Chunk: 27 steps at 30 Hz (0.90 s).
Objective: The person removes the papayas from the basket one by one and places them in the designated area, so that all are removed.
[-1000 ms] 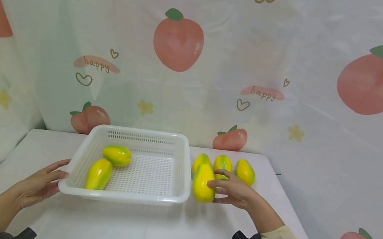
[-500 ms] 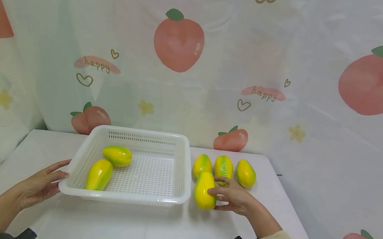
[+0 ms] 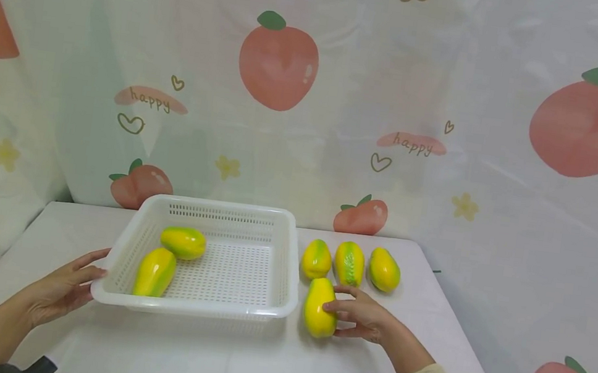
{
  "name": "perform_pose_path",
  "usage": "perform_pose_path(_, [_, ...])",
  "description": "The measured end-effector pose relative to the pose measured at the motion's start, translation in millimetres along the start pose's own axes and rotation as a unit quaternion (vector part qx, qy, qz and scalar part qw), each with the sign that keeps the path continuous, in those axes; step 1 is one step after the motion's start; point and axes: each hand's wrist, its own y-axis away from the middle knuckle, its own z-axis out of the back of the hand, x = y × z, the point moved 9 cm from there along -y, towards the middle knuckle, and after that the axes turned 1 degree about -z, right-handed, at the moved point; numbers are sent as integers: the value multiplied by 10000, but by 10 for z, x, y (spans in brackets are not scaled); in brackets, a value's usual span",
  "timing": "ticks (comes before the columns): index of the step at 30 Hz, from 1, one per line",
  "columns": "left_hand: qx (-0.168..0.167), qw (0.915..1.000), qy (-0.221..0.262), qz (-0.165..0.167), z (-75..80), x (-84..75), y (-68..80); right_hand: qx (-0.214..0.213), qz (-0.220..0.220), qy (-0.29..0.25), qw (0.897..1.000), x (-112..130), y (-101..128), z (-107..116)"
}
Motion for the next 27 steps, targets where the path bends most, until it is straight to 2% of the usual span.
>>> perform_pose_path(10, [32,10000,-82,-20,4,0,-8,-73,-205,-102,9997,-135,-81,16])
perform_pose_path(27, [51,10000,-31,-43,4,10,-4,-108,-310,-170,9993,-153,-93,28])
